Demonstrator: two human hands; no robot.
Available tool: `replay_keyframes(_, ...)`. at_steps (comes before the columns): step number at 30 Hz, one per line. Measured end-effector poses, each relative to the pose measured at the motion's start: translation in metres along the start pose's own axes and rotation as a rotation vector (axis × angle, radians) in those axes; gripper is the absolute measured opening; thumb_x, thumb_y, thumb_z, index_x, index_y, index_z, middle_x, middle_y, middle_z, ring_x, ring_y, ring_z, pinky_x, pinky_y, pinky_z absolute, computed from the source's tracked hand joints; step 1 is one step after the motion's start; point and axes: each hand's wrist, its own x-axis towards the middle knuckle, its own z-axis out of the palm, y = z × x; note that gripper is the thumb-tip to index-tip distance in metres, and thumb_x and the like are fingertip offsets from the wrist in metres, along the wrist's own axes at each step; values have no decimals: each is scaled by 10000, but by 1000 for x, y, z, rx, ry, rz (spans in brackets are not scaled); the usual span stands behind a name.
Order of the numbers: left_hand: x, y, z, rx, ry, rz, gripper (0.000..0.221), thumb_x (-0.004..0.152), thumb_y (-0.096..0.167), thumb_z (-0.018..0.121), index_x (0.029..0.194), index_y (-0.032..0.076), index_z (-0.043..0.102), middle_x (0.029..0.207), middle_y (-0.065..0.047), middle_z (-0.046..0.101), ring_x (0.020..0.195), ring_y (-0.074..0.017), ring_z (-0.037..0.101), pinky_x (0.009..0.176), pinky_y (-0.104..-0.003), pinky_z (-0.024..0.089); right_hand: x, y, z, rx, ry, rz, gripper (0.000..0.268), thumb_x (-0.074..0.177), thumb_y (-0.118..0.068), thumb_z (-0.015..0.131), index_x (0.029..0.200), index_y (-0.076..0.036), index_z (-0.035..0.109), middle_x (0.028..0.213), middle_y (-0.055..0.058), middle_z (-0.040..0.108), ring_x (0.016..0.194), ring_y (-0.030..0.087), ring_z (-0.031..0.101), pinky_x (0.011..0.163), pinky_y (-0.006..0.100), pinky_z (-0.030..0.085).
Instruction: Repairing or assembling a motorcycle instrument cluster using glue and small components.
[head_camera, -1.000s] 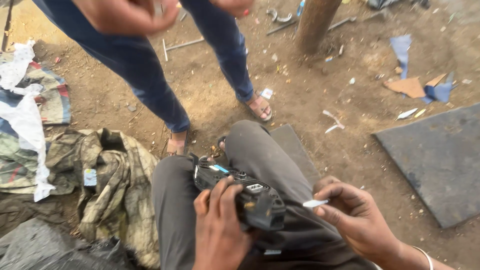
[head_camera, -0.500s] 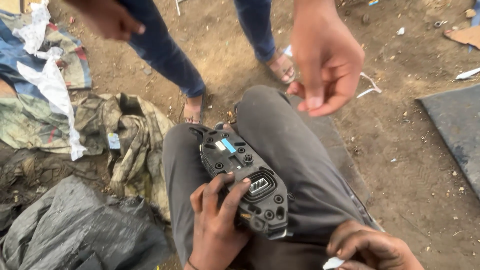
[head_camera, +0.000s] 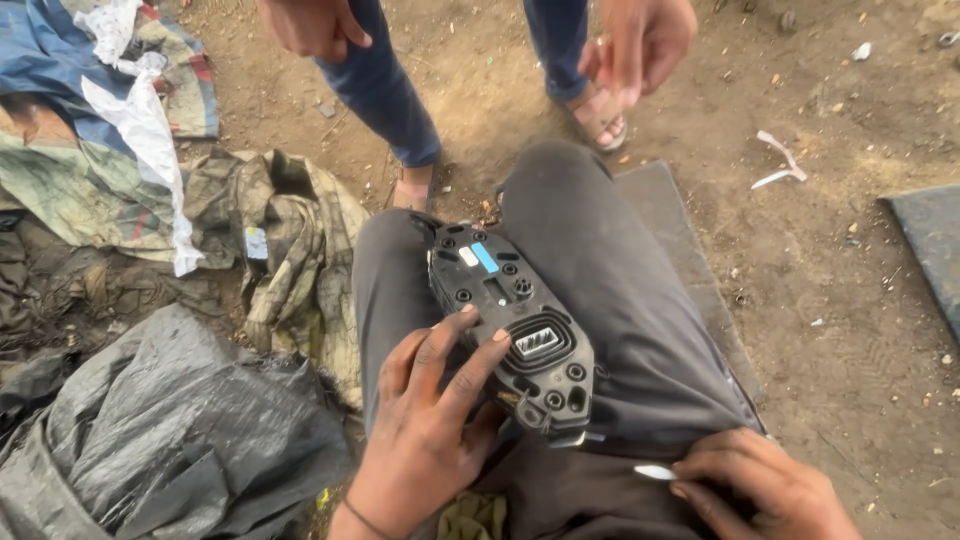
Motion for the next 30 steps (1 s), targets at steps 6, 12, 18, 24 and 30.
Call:
replay_keyframes(6,14,-5,0,-18,0,122,700,694,140,831,1350,150,588,1414,-70,577,1326,-314,517,1118,-478,373,-8,13,4,-40,-88,190,242,745,-237,900,974,-211,827,972,-74,721,873,61,722,752,231,572)
replay_keyframes(12,22,-8,4,-12,9,135,673,656,67,796,1306,131,635,1387,-82,611,1337,-316,544,1119,-472,393,3,8,-11,159,-43,90,295,739,-152,902,1021,-110,826,994,-14,731,801,64,716,650,212,569)
replay_keyframes(18,29,-20,4,-151,35,207,636,668,78,813,1274,68,619,1380,-117,619,1335,-350,560,1102,-476,457,67,-58,-61,96,208,-84,231,771,-39,809,993,-37,746,949,44,745,810,88,663,598,203,516)
replay_keyframes(24,31,-34,11,-274,55,107,698,623,31,803,1294,51,611,1402,-142,600,1329,-384,547,1109,-453,458,99,-115,-57,17,322,-275,262,768,-80,822,993,-135,700,996,-2,659,906,119,677,768,261,550)
replay_keyframes(30,36,-42,14,-425,67,36,718,639,31,809,1326,85,606,1421,-125,603,1339,-350,565,1104,-421,489,134,-130,-27,-492,353,-672,301,720,-163,896,999,-209,794,1287,110,505,1130,330,445,961,449,371)
